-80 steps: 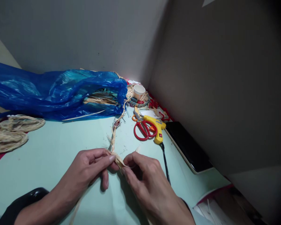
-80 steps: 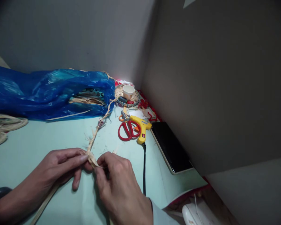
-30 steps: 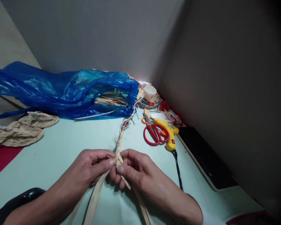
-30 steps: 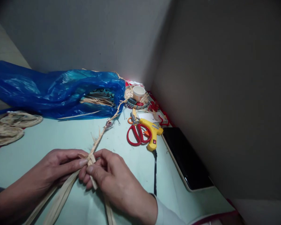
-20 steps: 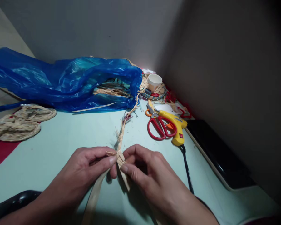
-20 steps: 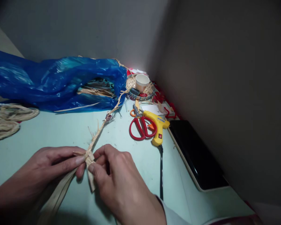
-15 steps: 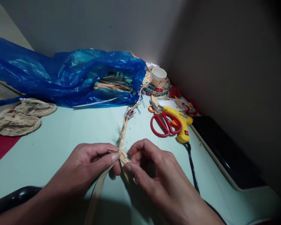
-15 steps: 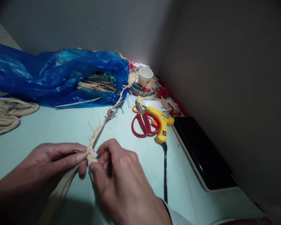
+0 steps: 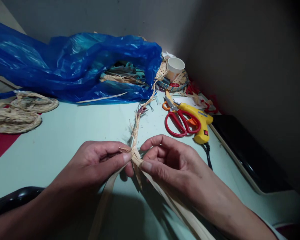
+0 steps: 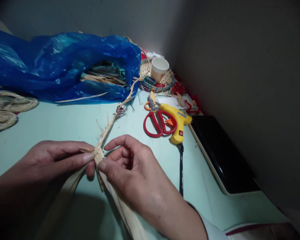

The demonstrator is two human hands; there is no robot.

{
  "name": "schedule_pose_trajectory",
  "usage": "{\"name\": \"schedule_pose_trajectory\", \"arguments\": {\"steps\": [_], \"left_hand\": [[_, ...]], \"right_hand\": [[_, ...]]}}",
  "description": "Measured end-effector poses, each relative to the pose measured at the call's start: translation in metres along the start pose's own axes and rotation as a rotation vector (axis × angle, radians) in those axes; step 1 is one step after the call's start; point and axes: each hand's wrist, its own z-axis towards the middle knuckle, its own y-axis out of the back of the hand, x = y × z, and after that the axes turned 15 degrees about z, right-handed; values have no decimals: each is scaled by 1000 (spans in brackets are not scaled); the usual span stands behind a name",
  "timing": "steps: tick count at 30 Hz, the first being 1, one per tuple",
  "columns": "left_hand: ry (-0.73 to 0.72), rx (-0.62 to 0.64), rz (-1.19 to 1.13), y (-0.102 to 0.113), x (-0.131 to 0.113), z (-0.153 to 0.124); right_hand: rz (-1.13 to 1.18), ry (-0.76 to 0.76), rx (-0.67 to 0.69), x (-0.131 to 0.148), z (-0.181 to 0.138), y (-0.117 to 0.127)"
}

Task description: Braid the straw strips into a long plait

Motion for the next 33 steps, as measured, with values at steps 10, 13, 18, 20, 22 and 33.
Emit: {"name": "schedule_pose_trajectory", "arguments": {"steps": [10, 13, 18, 20, 22, 33], "left_hand": [[43, 20, -118, -3, 4, 0], [16, 63, -162, -3, 5, 1], [-137, -31, 57, -2, 7, 3], [-164, -37, 154, -3, 9, 2], [-168, -52, 209, -4, 10, -1], [-89, -143, 381, -6, 14, -14]], "right_hand": [[-34, 15, 74, -5, 3, -2], [-14, 3, 124, -10, 6, -5], [-342, 173, 61, -18, 7, -7], [-495, 248, 37, -19, 6, -8], [-558, 292, 28, -20, 5, -9], [-491, 334, -78, -24, 10, -15]]}}
